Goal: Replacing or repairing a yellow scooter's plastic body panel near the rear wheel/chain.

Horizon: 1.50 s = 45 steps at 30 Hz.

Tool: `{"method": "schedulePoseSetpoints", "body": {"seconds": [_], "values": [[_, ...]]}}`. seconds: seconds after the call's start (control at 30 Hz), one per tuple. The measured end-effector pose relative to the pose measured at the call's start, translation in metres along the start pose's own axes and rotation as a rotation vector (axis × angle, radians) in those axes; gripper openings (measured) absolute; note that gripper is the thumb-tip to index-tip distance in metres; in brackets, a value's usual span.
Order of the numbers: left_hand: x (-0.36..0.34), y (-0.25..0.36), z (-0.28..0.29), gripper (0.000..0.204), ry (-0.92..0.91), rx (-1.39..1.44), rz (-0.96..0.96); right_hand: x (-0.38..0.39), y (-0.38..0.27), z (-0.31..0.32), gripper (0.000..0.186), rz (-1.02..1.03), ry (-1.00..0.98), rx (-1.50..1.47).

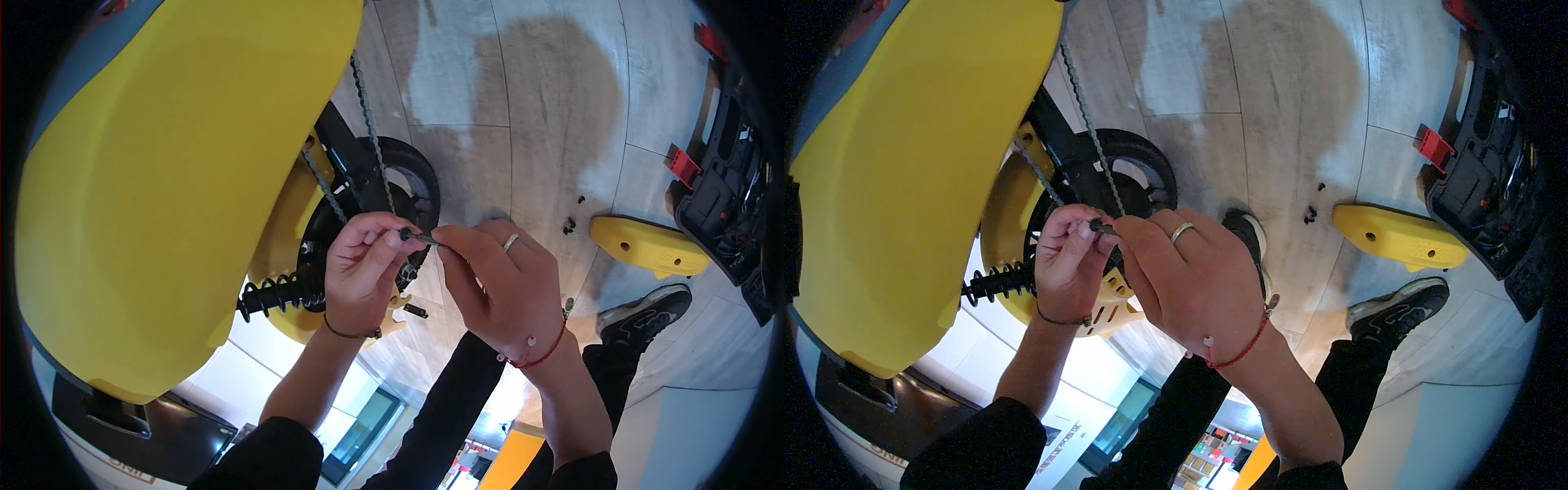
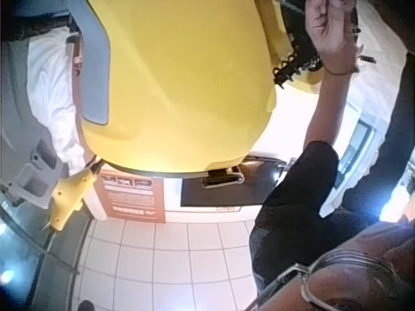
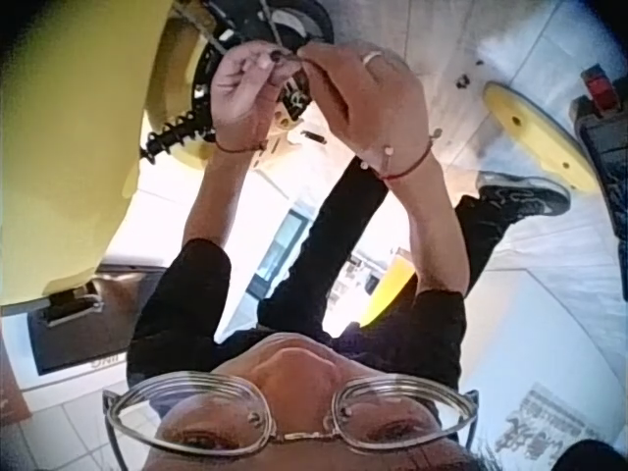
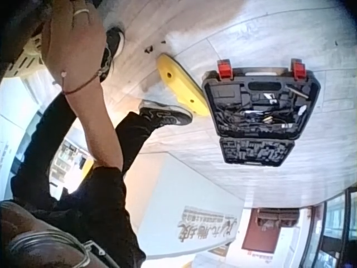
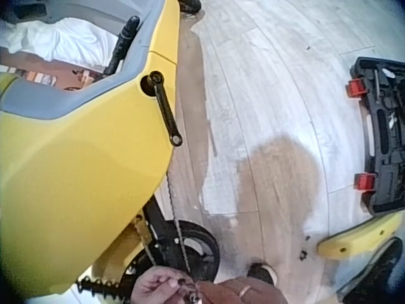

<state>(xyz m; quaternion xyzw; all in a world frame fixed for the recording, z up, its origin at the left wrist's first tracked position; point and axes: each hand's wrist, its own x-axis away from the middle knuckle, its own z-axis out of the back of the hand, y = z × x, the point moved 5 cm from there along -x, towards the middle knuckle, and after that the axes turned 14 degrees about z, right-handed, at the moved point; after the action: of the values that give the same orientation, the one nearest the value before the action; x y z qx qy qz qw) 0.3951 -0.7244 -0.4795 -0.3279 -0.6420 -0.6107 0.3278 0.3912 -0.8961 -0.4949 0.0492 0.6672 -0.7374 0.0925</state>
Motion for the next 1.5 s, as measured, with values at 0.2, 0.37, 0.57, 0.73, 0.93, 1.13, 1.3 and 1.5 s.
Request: {"method": "schedulePoseSetpoints", "body": {"seconds": [0.2,0.37,0.57,0.73,0.93,1.13,1.3,1.5], "values": [[0.003,0.006,0.0,0.016,-0.079,-0.042,-0.006,0.004,-0.002,-0.003,0.02,0.029,0.01,-0.02],[0.011,0.002,-0.002,0.015,-0.03,-0.15,0.018,0.009,0.0,-0.015,0.023,-0.011,0.039,-0.057],[0.014,0.008,0.001,0.014,0.057,-0.074,0.087,0.004,0.003,-0.031,0.026,-0.019,0.076,-0.047],[0.012,0.022,0.01,0.015,0.179,-0.028,0.188,-0.01,0.006,-0.044,0.023,-0.03,0.125,-0.073],[0.007,0.047,0.014,0.03,0.245,-0.118,0.245,-0.024,0.017,-0.057,0.017,0.069,0.254,-0.209],[0.012,0.069,0.006,0.031,0.356,-0.451,0.053,-0.038,0.027,-0.082,0.014,0.0,0.323,-0.364],[0.02,0.08,0.0,0.054,0.546,-1.946,-0.116,-0.047,0.052,-0.085,0.011,-0.181,0.348,-0.356],[-0.005,0.082,0.01,0.073,0.582,-2.12,0.082,-0.067,0.061,-0.093,0.009,-0.094,0.376,-0.251]]}}
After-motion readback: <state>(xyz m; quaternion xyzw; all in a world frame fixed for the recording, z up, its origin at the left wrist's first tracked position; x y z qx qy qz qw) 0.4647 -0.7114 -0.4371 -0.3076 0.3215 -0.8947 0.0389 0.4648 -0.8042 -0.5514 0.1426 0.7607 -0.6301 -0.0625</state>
